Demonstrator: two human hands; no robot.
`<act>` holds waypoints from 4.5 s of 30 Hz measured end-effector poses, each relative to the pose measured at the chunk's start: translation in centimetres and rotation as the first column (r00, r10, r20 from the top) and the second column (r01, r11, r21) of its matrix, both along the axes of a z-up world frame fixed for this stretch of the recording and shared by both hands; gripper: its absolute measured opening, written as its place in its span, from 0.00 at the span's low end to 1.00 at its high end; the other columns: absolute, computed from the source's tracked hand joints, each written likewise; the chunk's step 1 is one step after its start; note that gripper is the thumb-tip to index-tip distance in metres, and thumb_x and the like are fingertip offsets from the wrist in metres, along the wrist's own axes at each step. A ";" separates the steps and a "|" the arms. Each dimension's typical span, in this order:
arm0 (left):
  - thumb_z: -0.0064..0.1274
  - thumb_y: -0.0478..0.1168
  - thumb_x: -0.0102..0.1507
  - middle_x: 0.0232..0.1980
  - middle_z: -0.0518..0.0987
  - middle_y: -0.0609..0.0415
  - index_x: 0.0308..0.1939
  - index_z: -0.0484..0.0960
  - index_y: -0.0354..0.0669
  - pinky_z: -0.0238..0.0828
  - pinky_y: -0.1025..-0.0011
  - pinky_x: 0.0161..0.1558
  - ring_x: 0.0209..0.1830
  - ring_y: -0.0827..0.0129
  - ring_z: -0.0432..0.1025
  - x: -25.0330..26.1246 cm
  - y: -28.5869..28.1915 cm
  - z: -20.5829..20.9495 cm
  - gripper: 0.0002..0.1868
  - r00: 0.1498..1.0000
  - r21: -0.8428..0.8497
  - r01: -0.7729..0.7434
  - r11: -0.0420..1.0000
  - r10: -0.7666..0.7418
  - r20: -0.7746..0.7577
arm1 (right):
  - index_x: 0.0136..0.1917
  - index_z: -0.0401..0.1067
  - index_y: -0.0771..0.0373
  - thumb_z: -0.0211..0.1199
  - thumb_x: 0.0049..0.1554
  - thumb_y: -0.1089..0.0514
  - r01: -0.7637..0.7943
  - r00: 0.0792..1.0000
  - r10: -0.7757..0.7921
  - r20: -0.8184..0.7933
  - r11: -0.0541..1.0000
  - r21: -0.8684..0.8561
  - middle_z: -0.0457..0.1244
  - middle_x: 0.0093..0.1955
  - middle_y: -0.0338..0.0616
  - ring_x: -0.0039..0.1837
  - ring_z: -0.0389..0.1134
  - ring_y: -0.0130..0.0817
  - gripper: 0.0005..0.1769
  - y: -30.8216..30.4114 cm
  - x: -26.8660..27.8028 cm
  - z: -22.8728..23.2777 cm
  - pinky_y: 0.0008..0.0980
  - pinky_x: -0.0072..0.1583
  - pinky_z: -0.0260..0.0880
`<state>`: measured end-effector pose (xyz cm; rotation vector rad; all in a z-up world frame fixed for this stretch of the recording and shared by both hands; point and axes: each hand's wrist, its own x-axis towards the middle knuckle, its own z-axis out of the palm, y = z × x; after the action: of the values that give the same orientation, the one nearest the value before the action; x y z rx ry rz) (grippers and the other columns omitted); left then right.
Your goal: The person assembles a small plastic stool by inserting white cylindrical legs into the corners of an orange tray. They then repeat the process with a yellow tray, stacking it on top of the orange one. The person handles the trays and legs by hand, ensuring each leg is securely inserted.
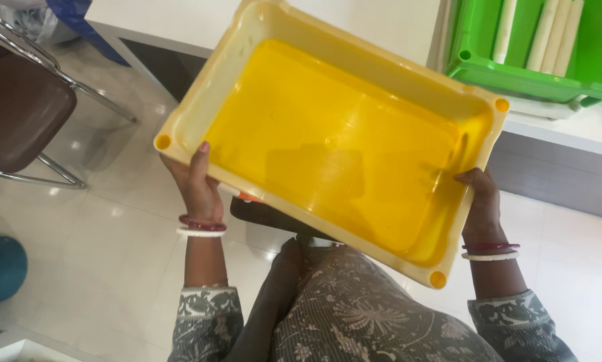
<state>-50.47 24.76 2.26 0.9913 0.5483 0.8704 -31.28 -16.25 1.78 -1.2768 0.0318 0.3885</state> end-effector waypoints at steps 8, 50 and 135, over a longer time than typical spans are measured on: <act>0.65 0.34 0.59 0.61 0.78 0.48 0.66 0.69 0.35 0.71 0.71 0.60 0.61 0.66 0.74 -4.1 3.6 -5.1 0.32 0.925 0.134 0.211 0.968 -0.154 -0.347 | 0.74 0.60 0.67 0.52 0.54 0.60 -0.061 0.998 0.063 0.013 0.995 -0.072 0.63 0.64 0.52 0.62 0.68 0.46 0.34 1.9 0.8 -2.2 0.43 0.64 0.72; 0.18 0.66 0.71 0.60 0.78 0.38 0.62 0.71 0.46 0.64 0.52 0.61 0.61 0.41 0.71 -5.0 11.2 -17.0 0.36 0.597 0.158 0.627 0.763 -0.340 -0.726 | 0.72 0.70 0.66 0.61 0.60 0.62 0.112 0.994 -0.103 0.048 0.957 -0.268 0.67 0.62 0.44 0.61 0.70 0.36 0.27 3.3 2.9 -8.5 0.32 0.63 0.73; 0.35 0.57 0.77 0.44 0.71 0.55 0.50 0.73 0.36 0.61 0.74 0.45 0.41 0.75 0.62 -5.9 9.4 -16.5 0.25 0.796 0.152 0.474 0.867 -0.349 -0.494 | 0.68 0.71 0.72 0.56 0.67 0.55 0.155 0.987 -0.132 0.089 0.926 -0.345 0.69 0.56 0.43 0.57 0.70 0.26 0.22 3.3 -6.3 -12.1 0.23 0.59 0.69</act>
<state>-56.34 34.12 -14.26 1.5197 0.5784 0.3085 -37.59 -12.97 -10.32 -1.6295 0.1454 0.2198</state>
